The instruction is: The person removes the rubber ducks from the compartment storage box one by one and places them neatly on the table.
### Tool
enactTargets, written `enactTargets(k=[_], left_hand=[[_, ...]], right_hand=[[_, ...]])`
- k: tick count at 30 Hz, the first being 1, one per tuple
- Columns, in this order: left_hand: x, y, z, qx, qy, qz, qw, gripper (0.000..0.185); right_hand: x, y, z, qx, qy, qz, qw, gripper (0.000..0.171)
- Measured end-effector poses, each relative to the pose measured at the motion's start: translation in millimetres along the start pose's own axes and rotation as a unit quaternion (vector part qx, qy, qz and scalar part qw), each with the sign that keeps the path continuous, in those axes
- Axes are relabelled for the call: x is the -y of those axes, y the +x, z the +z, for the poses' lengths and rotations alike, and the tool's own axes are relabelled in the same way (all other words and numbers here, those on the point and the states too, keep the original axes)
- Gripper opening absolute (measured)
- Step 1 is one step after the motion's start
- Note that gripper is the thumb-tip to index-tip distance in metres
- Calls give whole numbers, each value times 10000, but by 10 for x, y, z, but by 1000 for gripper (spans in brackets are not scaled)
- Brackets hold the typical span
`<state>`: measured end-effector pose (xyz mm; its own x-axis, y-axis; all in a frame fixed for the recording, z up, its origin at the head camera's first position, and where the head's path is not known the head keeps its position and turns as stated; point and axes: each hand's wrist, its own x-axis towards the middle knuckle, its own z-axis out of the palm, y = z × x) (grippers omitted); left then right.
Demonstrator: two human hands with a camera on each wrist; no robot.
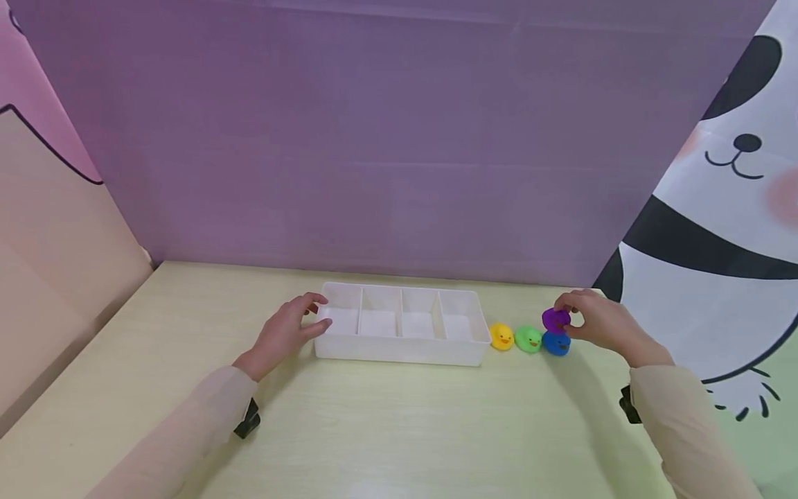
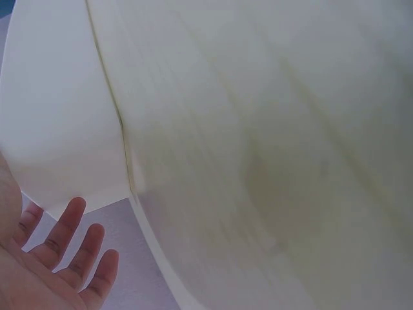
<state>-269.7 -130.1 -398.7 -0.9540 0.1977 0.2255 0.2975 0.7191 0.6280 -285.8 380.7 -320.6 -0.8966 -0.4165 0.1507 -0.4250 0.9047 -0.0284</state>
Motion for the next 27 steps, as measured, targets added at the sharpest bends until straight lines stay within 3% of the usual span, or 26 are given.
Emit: enactTargets(k=[17, 27], left_hand=[[4, 5, 7, -54, -13, -49, 10000, 43], [15, 2, 8, 6, -24, -84, 10000, 43]], right_hand=[[-316, -228, -14, 84, 38, 285, 9996, 31], [-444, -298, 147, 487, 255, 549, 9970, 31]])
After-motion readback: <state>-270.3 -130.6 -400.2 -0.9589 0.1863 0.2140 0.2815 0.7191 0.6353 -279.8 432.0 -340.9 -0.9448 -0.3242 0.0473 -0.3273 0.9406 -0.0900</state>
